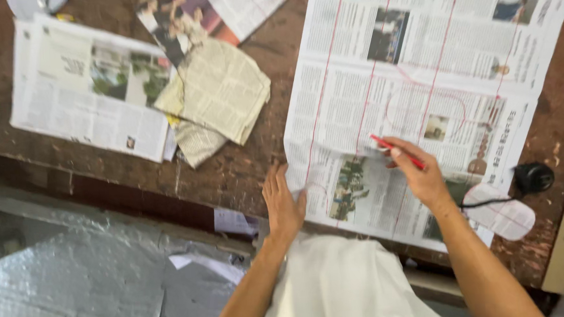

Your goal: The person spreads newspaper sheets on a workbench and draws red lines across them with a red pen, steadying the paper with the other hand. They use a ruler and a tape measure to guide straight red lines, then uncap and recap the pen and continue marking.

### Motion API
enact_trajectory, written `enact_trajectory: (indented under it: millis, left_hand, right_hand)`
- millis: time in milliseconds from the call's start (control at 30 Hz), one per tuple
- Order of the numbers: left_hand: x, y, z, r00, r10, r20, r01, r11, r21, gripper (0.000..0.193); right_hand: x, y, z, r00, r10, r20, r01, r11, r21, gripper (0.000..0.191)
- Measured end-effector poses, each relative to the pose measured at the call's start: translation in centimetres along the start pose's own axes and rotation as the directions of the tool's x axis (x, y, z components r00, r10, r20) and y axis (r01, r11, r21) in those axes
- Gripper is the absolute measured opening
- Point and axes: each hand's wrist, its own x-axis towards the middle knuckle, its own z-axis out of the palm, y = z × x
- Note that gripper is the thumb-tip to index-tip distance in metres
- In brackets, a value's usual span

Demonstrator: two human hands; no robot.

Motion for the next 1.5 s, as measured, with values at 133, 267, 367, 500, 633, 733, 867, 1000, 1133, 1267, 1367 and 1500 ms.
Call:
enact_trajectory:
  millis: [133, 267, 367, 500, 633, 733, 867, 1000, 1133, 1267, 1367, 1500]
  left_hand:
    - [0.8, 0.7, -0.8, 0.990, -0.144, 0.000, 0.144, 0.983, -0.111, 0.075]
    - [1.2, -0.6, -1.2, 0.964, -0.261, 0.055, 0.264, 0.908, -0.324, 0.068]
    - [0.9, -1.9, -1.0, 0.950, -0.308, 0.059, 0.310, 0.893, -0.328, 0.057]
    - [0.6, -2.8, -0.5, 0.924, -0.378, 0.059, 0.378, 0.879, -0.291, 0.045]
    - [0.4, -2.6, -0.3, 0.917, -0.396, 0.056, 0.391, 0.861, -0.325, 0.046]
    - [0.0, -2.1, -0.1, 0.910, -0.414, 0.023, 0.403, 0.870, -0.285, 0.051]
    - [-0.3, -1.6, 0.7, 0.898, -0.438, -0.044, 0.402, 0.857, -0.323, 0.048]
    - [-0.6, -0.6, 0.9, 0.888, -0.452, -0.090, 0.387, 0.837, -0.386, 0.045]
    - [-1.3, 2.4, 0.4, 0.971, -0.116, -0.210, 0.092, 0.989, -0.119, 0.046]
    - [-2.3, 6.5, 2.0, 0.988, 0.112, -0.106, -0.119, 0.991, -0.059, 0.066]
    - [-3.3, 8.3, 4.2, 0.990, 0.138, -0.007, -0.137, 0.974, -0.179, 0.078]
    - [-3.8, 8.0, 6.3, 0.998, -0.015, -0.064, -0.009, 0.930, -0.366, 0.060]
  right_hand:
    - [6.9, -1.3, -3.0, 0.981, -0.111, -0.159, 0.108, 0.994, -0.027, 0.029]
    - [13.7, -2.0, -4.3, 0.947, -0.213, -0.240, 0.196, 0.976, -0.091, 0.027]
    - [17.5, -2.0, -3.9, 0.945, -0.262, -0.197, 0.247, 0.964, -0.095, 0.029]
    - [20.3, -2.2, -3.4, 0.952, -0.278, -0.128, 0.261, 0.956, -0.132, 0.032]
    - [20.9, -1.8, -3.4, 0.938, -0.340, -0.065, 0.319, 0.922, -0.220, 0.032]
    - [21.0, -1.8, -3.4, 0.951, -0.293, -0.099, 0.269, 0.942, -0.200, 0.033]
    - [21.4, -1.6, -3.6, 0.954, -0.272, -0.129, 0.242, 0.947, -0.210, 0.033]
    - [21.8, -0.7, -4.0, 0.932, -0.358, -0.063, 0.329, 0.905, -0.271, 0.029]
    - [22.6, -0.3, -4.8, 0.884, -0.468, 0.012, 0.449, 0.840, -0.304, 0.027]
    - [23.3, -0.1, -5.5, 0.880, -0.474, 0.043, 0.462, 0.830, -0.311, 0.026]
    - [23.5, -0.1, -5.5, 0.937, -0.349, 0.006, 0.343, 0.916, -0.207, 0.028]
    - [23.5, -0.5, -5.5, 0.928, -0.370, 0.047, 0.371, 0.905, -0.208, 0.034]
